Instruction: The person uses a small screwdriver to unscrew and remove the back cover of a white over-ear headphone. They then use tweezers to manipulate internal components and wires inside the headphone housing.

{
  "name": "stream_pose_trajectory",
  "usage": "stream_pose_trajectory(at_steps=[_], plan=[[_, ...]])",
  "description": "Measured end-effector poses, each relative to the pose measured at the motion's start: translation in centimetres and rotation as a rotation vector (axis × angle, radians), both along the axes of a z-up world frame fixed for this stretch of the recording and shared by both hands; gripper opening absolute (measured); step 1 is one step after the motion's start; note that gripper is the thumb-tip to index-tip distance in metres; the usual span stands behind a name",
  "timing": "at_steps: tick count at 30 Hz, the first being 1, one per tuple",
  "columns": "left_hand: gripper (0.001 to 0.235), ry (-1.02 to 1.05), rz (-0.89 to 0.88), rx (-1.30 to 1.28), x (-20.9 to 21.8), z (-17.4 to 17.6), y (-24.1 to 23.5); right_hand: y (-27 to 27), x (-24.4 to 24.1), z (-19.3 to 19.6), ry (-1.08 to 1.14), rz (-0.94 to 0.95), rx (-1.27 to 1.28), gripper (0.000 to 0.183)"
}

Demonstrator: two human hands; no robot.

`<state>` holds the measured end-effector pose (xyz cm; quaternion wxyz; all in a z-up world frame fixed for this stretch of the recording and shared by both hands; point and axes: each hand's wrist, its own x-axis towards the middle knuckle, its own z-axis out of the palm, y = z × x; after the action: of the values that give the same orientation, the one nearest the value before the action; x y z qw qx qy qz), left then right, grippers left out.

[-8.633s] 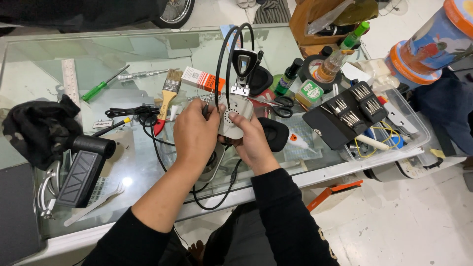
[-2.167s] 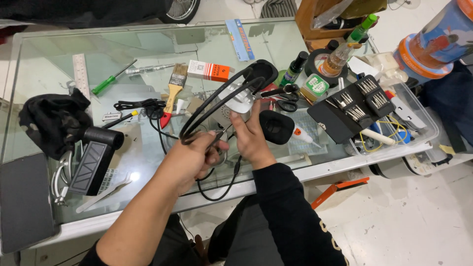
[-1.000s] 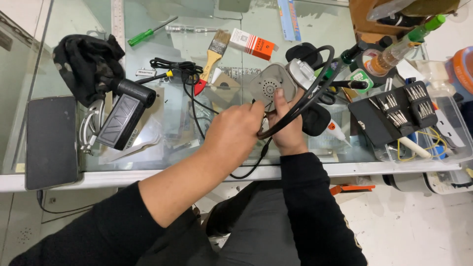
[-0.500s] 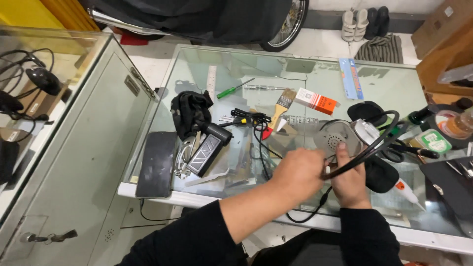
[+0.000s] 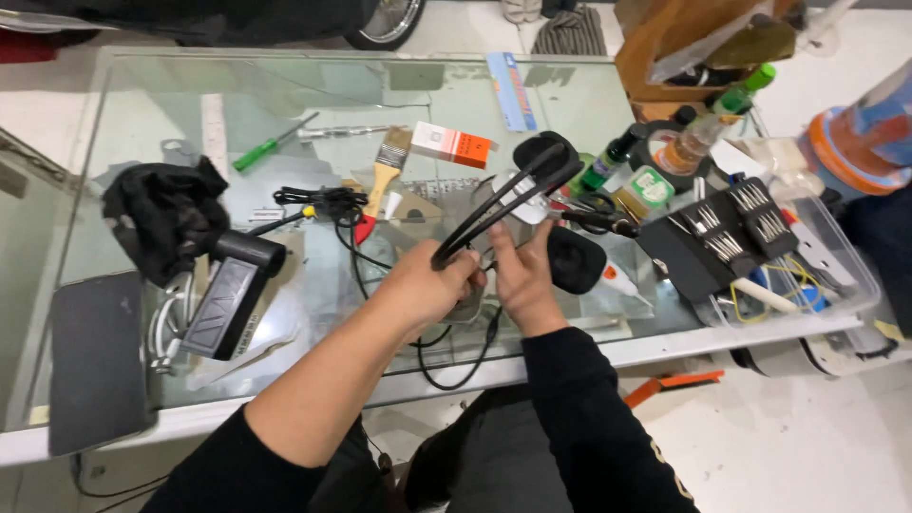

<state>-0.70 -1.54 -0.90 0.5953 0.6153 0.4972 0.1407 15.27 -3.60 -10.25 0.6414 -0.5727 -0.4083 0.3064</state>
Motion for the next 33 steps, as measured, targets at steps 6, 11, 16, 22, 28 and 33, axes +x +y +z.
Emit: stream_pose_trajectory(at_steps=[6, 11, 16, 22, 28, 33], plan=[[0.029, 0.224, -0.225, 0.844, 0.6, -1.7, -2.0, 0.0, 2.5, -2.6, -0.116, 0.165, 0.181, 0.077], [0.004, 0.639, -0.206, 1.596, 0.9, -3.4, -2.8, -0.4, 1.4, 0.3, 0.822, 0.402, 0.176, 0.058], [0.015, 0.651, -0.212, 1.839, 0.1, -3.9, -1.6, -0.3, 0.7, 0.2, 0.686, 0.358, 0.165, 0.059], [0.008, 0.494, -0.377, 1.454, -3.4, 0.3, 0.1, -0.9, 0.7, 1.2, 0.49, 0.277, 0.119, 0.061], [0.031, 0.35, 0.032, 0.528, -8.0, 3.6, -0.7, -0.3, 0.3, 1.8, 0.305, 0.179, 0.065, 0.058], [0.038, 0.021, 0.229, 0.443, -7.0, 1.6, -2.7, 1.0, 2.9, -2.4, 0.677, 0.308, 0.272, 0.043]])
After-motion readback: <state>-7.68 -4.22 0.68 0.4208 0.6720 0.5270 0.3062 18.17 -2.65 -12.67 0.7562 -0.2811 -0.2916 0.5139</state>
